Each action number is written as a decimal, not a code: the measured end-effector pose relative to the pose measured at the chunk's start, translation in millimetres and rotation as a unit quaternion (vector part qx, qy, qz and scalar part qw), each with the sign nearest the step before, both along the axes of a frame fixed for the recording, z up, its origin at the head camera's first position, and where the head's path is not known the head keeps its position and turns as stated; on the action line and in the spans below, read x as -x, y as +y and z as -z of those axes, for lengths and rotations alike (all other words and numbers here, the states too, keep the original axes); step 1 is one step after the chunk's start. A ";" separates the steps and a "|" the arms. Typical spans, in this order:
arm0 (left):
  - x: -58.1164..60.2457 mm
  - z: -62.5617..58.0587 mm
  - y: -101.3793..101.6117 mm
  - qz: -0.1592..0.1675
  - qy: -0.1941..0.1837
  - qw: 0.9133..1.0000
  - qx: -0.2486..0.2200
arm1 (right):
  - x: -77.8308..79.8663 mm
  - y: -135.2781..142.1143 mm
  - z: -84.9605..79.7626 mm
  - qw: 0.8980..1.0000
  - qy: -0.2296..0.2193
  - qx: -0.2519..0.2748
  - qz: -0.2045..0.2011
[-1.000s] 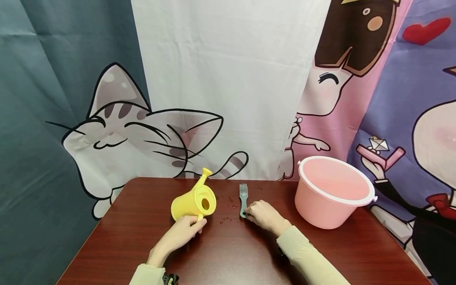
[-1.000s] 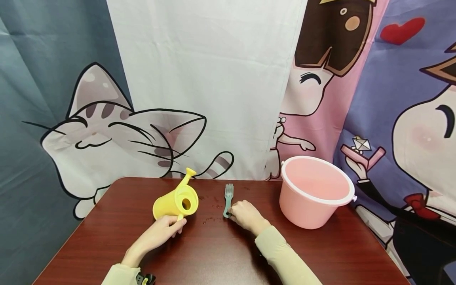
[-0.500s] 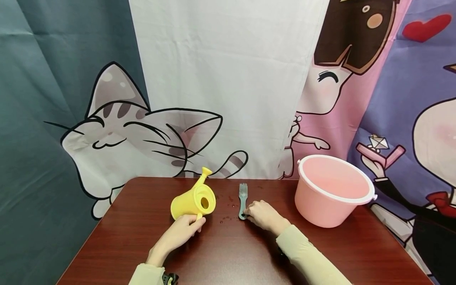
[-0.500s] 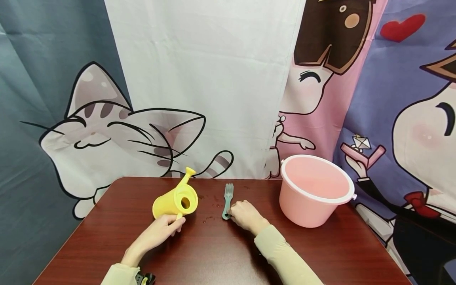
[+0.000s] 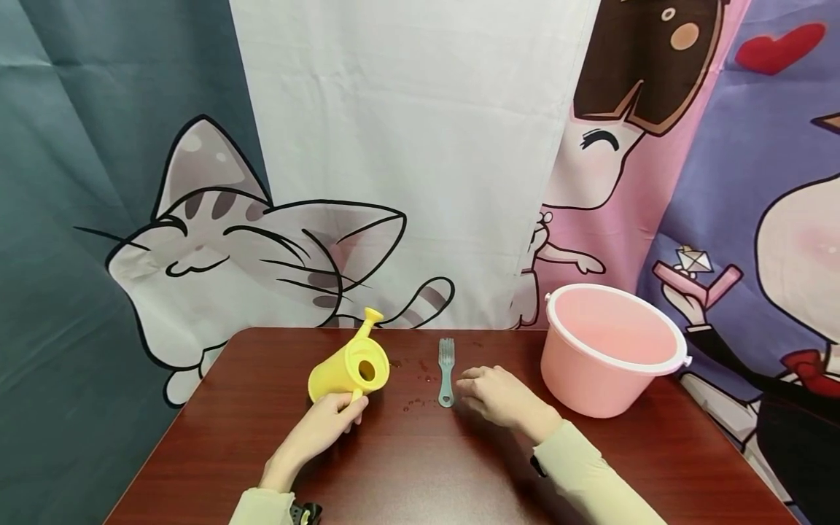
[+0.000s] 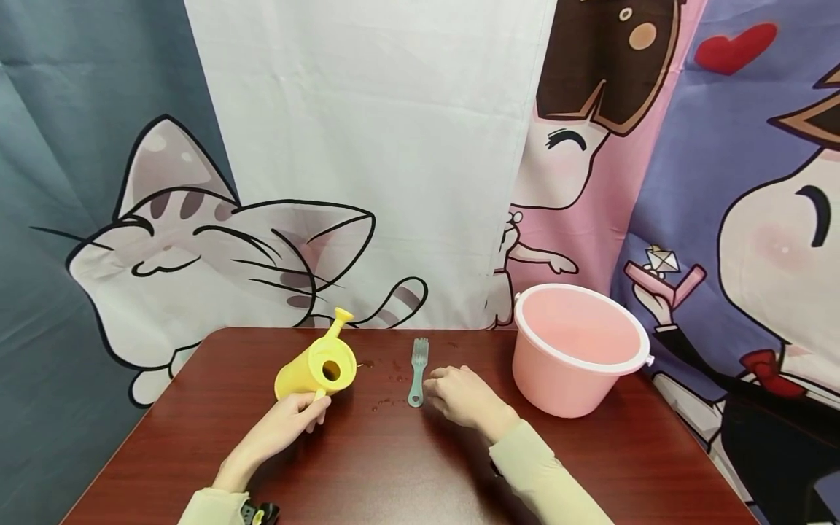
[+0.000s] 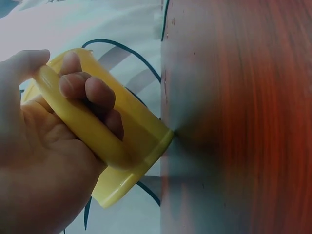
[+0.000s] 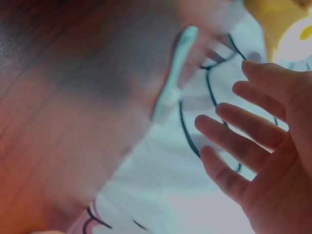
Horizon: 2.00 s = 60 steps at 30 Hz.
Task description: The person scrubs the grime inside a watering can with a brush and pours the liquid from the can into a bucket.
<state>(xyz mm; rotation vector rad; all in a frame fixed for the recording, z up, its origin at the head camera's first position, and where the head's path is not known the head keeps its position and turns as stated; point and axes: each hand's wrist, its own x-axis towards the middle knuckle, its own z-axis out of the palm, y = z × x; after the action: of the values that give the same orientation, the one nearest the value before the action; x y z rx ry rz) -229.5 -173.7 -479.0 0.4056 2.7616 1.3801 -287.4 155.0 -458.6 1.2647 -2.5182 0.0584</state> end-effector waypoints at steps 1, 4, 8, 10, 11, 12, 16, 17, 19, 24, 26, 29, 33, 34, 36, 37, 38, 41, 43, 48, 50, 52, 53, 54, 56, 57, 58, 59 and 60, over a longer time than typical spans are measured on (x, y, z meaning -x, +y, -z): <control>0.0 -0.3 -0.8 -0.001 0.001 1.000 -0.003 | -2.3 2.4 -3.6 1.000 0.001 0.008 0.004; -0.2 -1.4 -2.6 -0.003 0.000 1.000 -0.013 | -8.9 11.9 -14.2 0.999 0.001 0.034 0.019; -0.5 -2.6 -5.3 -0.009 -0.005 1.000 -0.019 | -15.9 28.1 -29.5 0.997 -0.001 0.073 0.036; -0.2 -2.8 -6.6 -0.014 -0.008 1.000 -0.019 | -19.0 38.4 -38.3 0.994 0.000 0.095 0.047; -0.1 -2.9 -7.3 -0.016 -0.009 1.000 -0.020 | -20.3 44.0 -42.7 0.993 0.002 0.107 0.052; 0.0 -2.9 -8.1 -0.018 -0.010 1.000 -0.023 | -22.1 49.7 -48.1 0.991 0.001 0.120 0.057; 0.7 -2.7 -11.3 -0.024 -0.014 0.999 -0.035 | -29.9 72.7 -70.7 0.982 0.000 0.174 0.067; 0.7 -2.5 -12.1 -0.023 -0.013 0.999 -0.038 | -31.9 78.0 -76.3 0.980 0.001 0.186 0.064; 0.9 -1.9 -13.1 -0.023 -0.012 0.999 -0.043 | -36.0 88.5 -87.7 0.976 0.003 0.209 0.056; 1.0 -1.9 -13.1 -0.021 -0.010 0.999 -0.049 | -42.8 116.5 -109.7 0.968 0.007 0.243 0.055; 1.1 -2.2 -12.6 -0.022 -0.011 0.998 -0.051 | -43.7 129.6 -115.8 0.966 0.012 0.247 0.073; 1.6 -1.9 -12.1 -0.022 -0.010 0.998 -0.054 | -44.7 149.9 -123.3 0.961 0.025 0.251 0.110; 1.8 -1.6 -12.7 -0.026 -0.008 0.998 -0.058 | -42.8 174.7 -132.8 0.952 0.028 0.261 0.157; 1.5 -1.8 -13.1 -0.029 -0.008 0.998 -0.058 | -41.0 180.3 -135.2 0.950 0.027 0.263 0.163; -0.8 -5.3 -13.1 -0.033 -0.008 0.998 -0.059 | -37.0 190.8 -138.9 0.947 0.025 0.266 0.178; -0.9 -4.6 -13.5 -0.035 -0.009 0.997 -0.061 | -34.5 196.3 -140.0 0.946 0.025 0.265 0.185; -1.0 -3.9 -13.7 -0.038 -0.009 0.997 -0.062 | -32.2 201.9 -140.9 0.944 0.022 0.265 0.193; -1.0 -2.1 -13.6 -0.040 -0.014 0.997 -0.067 | -26.3 219.1 -142.4 0.940 0.020 0.256 0.224; 1.3 2.8 -14.9 -0.042 -0.014 0.997 -0.071 | -21.7 231.3 -143.2 0.937 0.012 0.249 0.243; 1.1 2.3 -16.5 -0.045 -0.013 0.996 -0.072 | -9.7 260.5 -143.5 0.929 0.003 0.234 0.287; 1.1 1.7 -16.5 -0.042 -0.011 0.996 -0.073 | -5.6 271.9 -142.3 0.924 -0.004 0.231 0.304; 1.0 1.6 -17.0 -0.041 -0.006 0.996 -0.075 | -1.2 282.0 -140.6 0.921 -0.018 0.229 0.316; 0.9 1.6 -17.3 -0.041 -0.004 0.996 -0.077 | 1.2 286.2 -139.6 0.919 -0.028 0.229 0.320; 0.7 1.4 -17.5 -0.042 -0.003 0.996 -0.078 | 3.4 290.1 -138.5 0.918 -0.036 0.227 0.324; 0.7 1.7 -18.2 -0.043 0.001 0.996 -0.078 | 7.0 296.7 -135.6 0.916 -0.046 0.223 0.332; 0.7 1.8 -18.5 -0.043 0.000 0.996 -0.078 | 8.4 299.7 -133.8 0.914 -0.049 0.222 0.335; 0.7 1.7 -18.6 -0.041 -0.001 0.996 -0.079 | 9.4 302.6 -131.8 0.913 -0.054 0.222 0.339; 1.2 1.8 -18.8 -0.040 -0.001 0.996 -0.078 | 9.6 305.5 -129.7 0.911 -0.058 0.222 0.344; 1.6 1.7 -18.8 -0.039 -0.002 0.996 -0.077 | 9.5 308.4 -127.4 0.908 -0.062 0.223 0.349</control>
<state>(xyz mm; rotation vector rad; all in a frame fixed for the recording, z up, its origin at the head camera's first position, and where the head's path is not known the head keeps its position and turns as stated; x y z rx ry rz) -231.1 -192.5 -480.7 0.3017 2.7041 1.6177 -296.9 463.4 -331.2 0.1610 -2.6897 0.5207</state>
